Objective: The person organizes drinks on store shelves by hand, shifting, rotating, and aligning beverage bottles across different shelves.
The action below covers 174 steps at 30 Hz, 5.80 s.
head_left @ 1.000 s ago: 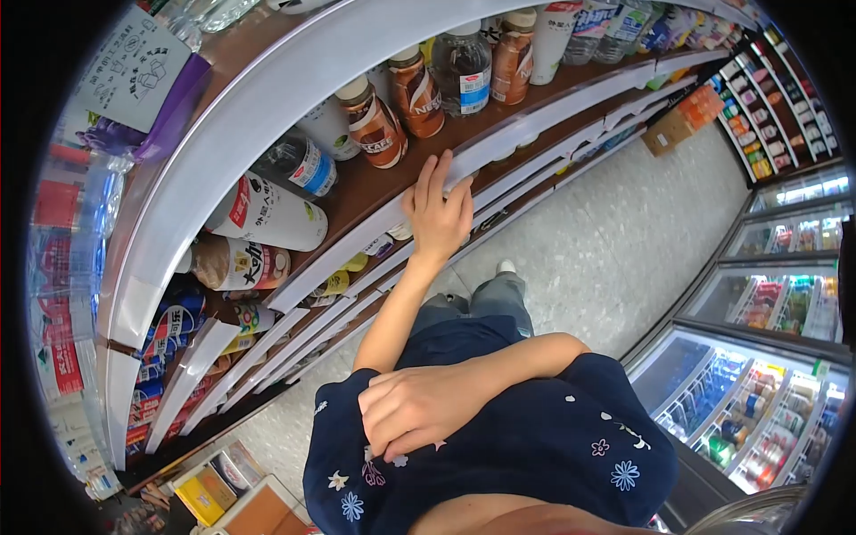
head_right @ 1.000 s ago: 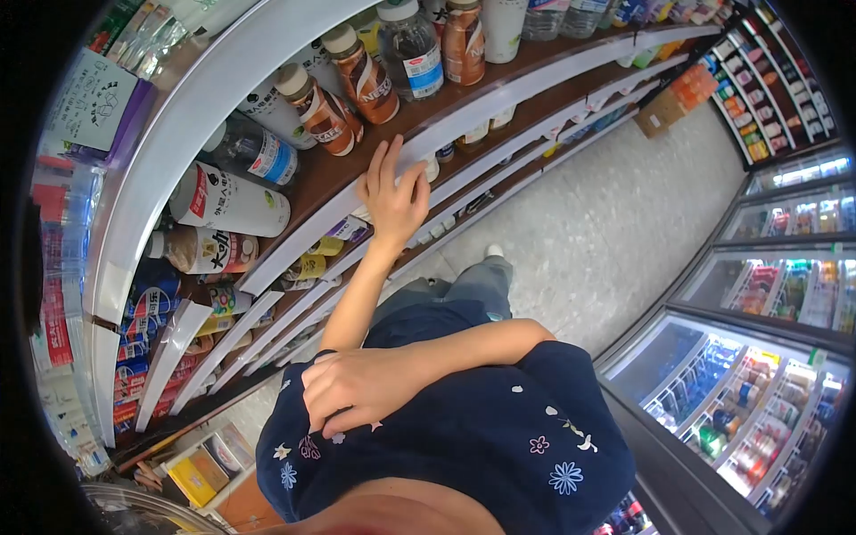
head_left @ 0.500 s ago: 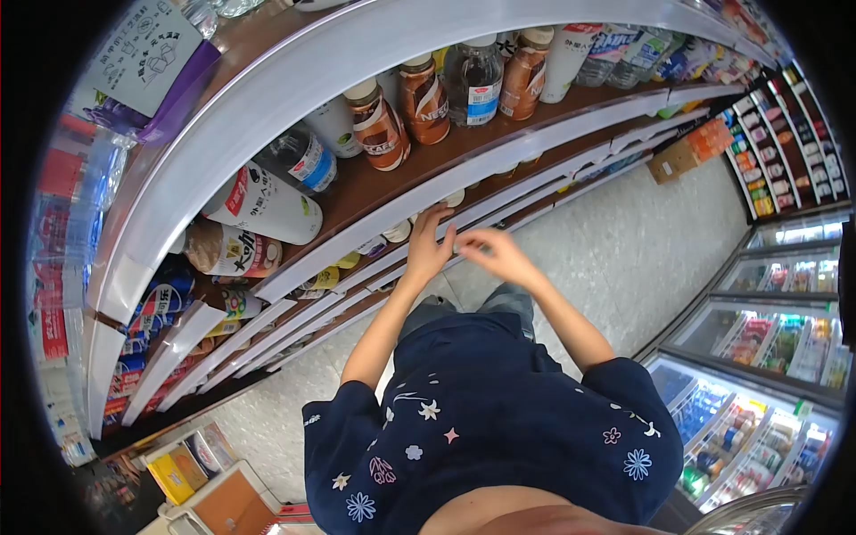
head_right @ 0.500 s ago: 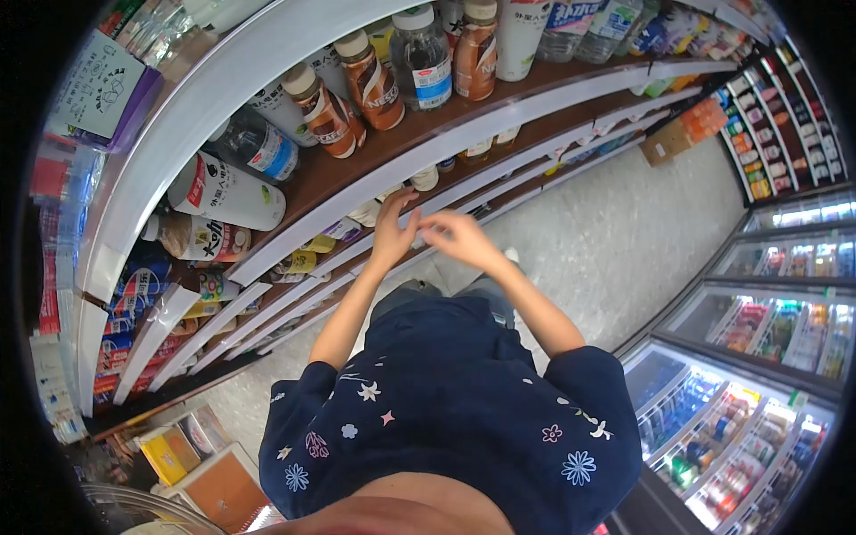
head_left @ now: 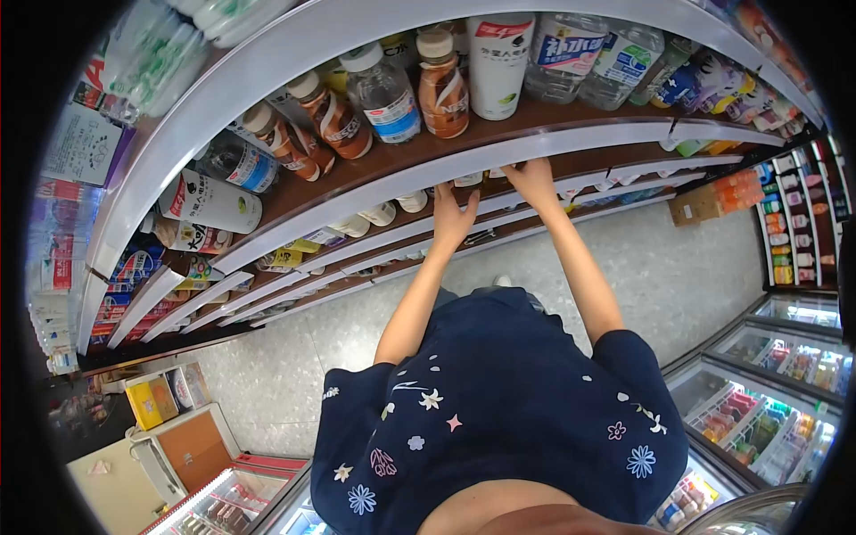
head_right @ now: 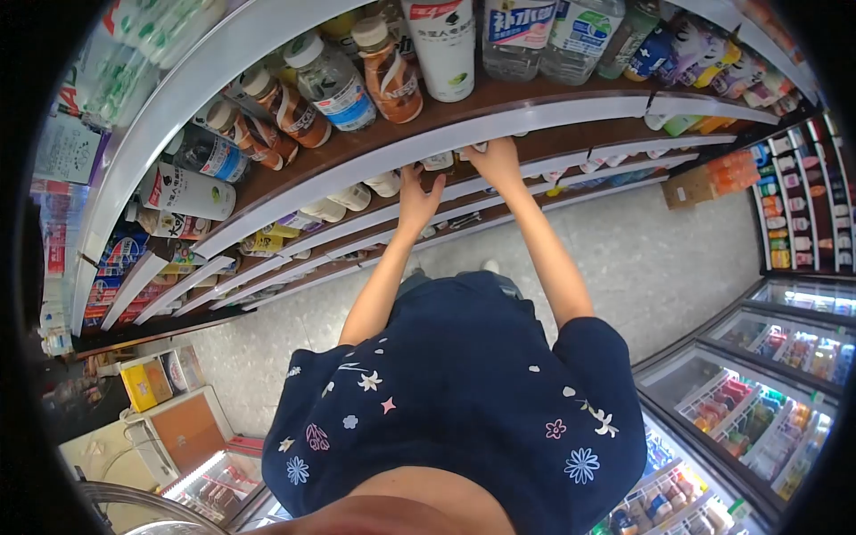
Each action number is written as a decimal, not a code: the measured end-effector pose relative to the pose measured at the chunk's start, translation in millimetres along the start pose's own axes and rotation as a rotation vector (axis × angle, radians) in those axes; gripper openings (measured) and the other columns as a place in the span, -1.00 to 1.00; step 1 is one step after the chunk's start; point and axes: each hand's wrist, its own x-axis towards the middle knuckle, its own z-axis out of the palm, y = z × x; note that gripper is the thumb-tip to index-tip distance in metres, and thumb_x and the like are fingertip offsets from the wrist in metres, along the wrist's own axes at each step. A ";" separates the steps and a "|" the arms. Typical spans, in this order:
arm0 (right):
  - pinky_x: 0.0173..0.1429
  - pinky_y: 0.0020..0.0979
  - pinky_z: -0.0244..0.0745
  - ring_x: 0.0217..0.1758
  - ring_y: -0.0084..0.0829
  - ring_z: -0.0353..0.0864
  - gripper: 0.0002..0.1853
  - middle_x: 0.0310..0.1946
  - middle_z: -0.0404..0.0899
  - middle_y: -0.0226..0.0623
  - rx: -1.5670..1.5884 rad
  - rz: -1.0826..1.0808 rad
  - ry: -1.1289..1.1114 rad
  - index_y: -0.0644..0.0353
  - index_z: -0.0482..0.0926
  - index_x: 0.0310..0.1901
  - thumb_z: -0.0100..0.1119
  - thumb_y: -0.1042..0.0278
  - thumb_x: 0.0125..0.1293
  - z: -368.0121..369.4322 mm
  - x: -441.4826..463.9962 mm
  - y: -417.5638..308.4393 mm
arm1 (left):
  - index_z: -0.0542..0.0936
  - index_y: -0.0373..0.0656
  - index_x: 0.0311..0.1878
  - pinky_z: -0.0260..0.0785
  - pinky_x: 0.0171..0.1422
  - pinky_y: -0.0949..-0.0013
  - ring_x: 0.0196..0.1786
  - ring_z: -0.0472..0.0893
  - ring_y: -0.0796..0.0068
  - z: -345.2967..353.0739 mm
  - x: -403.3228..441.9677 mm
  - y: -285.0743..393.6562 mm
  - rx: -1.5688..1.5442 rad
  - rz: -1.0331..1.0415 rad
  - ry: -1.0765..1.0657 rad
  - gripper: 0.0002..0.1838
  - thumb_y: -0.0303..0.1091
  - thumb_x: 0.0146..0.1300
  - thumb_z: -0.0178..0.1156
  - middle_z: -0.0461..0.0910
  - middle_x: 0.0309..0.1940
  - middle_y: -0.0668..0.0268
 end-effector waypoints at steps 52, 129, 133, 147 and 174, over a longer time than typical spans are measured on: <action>-0.18 -0.29 0.56 -0.26 -0.23 0.64 -0.57 -0.18 0.51 -0.22 0.083 -0.024 -0.263 0.19 0.64 -0.11 0.44 0.23 -0.06 -98.1 -53.3 -15.8 | 0.60 -0.24 -0.06 0.39 0.06 0.06 -0.08 0.57 -0.10 46.9 42.9 46.5 0.380 0.226 0.100 -0.65 -0.22 0.16 0.30 0.62 -0.17 -0.01; -0.16 -0.24 0.55 -0.27 -0.13 0.63 -0.46 -0.20 0.58 -0.08 -0.033 -0.180 -0.355 0.19 0.54 0.04 0.44 0.12 0.06 55.5 -49.9 -114.3 | 0.68 -0.13 -0.18 0.45 -0.10 0.08 -0.18 0.63 0.01 -147.2 34.6 -22.9 0.687 0.195 0.045 -0.76 -0.30 0.06 0.27 0.67 -0.28 0.10; 0.07 -0.06 0.49 0.00 0.12 0.56 -0.50 0.02 0.51 0.17 -0.147 -0.121 -0.434 0.23 0.53 0.05 0.37 0.16 0.13 99.3 -41.7 -106.2 | 0.68 -0.13 -0.15 0.43 -0.08 0.08 -0.17 0.61 -0.03 -173.2 25.2 -35.2 0.789 0.222 0.072 -0.71 -0.29 0.02 0.30 0.66 -0.26 0.09; 0.00 -0.09 0.48 -0.12 0.06 0.60 -0.60 -0.16 0.64 -0.04 -0.338 -0.183 -0.170 0.28 0.61 -0.07 0.33 0.17 0.16 145.8 -33.0 -94.9 | 0.58 -0.22 -0.04 0.41 0.01 0.02 -0.07 0.57 -0.08 -184.7 11.6 -11.7 0.682 0.127 -0.125 -0.67 -0.40 0.08 0.28 0.60 -0.18 -0.02; -0.22 -0.32 0.53 -0.34 -0.30 0.65 -0.67 -0.22 0.64 -0.14 0.145 0.273 -0.232 0.24 0.60 -0.04 0.26 0.27 0.20 88.4 -143.4 -62.6 | 0.55 -0.25 0.08 0.37 0.22 0.04 0.17 0.47 -0.10 -151.0 -6.8 -22.0 0.540 0.183 -0.003 -0.39 -0.12 -0.03 0.44 0.57 0.01 0.02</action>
